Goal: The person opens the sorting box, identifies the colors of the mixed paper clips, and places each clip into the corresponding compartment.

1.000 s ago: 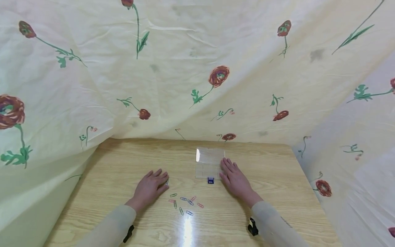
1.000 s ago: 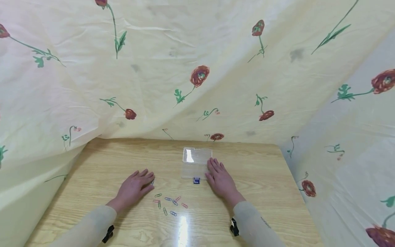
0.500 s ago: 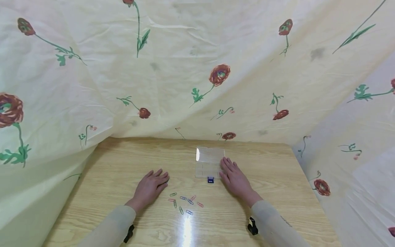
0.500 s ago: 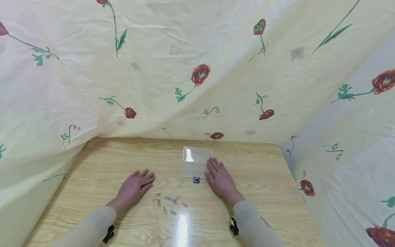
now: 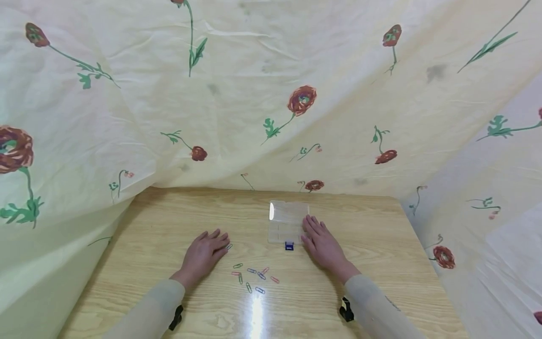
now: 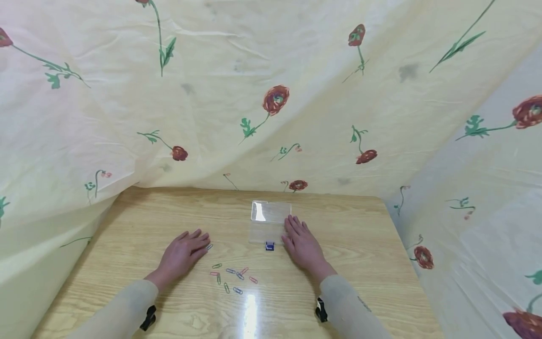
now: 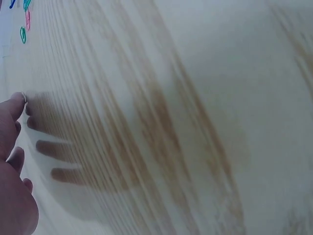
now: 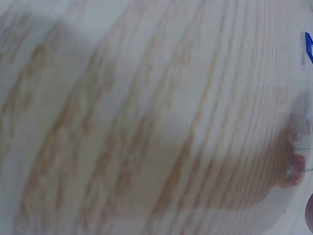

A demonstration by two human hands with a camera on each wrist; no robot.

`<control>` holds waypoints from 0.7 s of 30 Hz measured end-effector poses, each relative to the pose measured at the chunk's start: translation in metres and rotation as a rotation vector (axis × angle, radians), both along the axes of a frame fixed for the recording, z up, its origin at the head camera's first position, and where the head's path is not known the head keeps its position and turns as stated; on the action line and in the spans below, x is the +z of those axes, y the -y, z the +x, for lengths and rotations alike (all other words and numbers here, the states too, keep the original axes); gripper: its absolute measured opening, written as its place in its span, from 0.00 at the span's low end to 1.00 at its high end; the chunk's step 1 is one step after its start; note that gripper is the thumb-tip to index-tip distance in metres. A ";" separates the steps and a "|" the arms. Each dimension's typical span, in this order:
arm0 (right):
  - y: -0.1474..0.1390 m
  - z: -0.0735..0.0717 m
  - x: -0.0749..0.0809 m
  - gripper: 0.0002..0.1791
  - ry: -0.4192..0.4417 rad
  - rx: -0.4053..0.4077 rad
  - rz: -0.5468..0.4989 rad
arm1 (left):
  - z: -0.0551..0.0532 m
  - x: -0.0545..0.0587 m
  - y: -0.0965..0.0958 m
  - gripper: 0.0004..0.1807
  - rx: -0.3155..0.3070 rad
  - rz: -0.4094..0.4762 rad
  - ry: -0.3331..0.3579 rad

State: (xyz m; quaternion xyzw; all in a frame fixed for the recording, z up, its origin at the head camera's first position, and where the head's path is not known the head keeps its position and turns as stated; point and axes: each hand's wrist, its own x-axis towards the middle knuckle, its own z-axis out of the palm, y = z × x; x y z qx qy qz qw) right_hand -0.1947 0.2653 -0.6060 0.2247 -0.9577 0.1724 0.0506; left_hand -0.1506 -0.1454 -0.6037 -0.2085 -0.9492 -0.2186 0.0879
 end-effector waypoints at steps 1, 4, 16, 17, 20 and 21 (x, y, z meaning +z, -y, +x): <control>0.000 0.000 0.000 0.35 -0.001 0.000 0.002 | 0.000 0.000 0.000 0.18 0.003 0.001 -0.002; 0.000 0.001 0.000 0.35 0.001 -0.004 0.005 | 0.000 -0.002 0.000 0.17 0.009 0.001 -0.014; 0.000 0.002 -0.004 0.34 -0.036 0.001 0.004 | -0.001 -0.003 -0.004 0.12 0.023 0.022 -0.040; 0.000 0.002 -0.005 0.34 -0.042 0.001 0.001 | -0.001 -0.003 -0.005 0.12 0.025 0.025 -0.038; 0.000 0.002 -0.005 0.34 -0.054 0.005 0.000 | 0.000 -0.003 -0.006 0.12 0.032 0.035 -0.029; 0.000 0.002 -0.005 0.34 -0.054 0.005 0.002 | 0.000 -0.003 -0.006 0.12 0.035 0.040 -0.023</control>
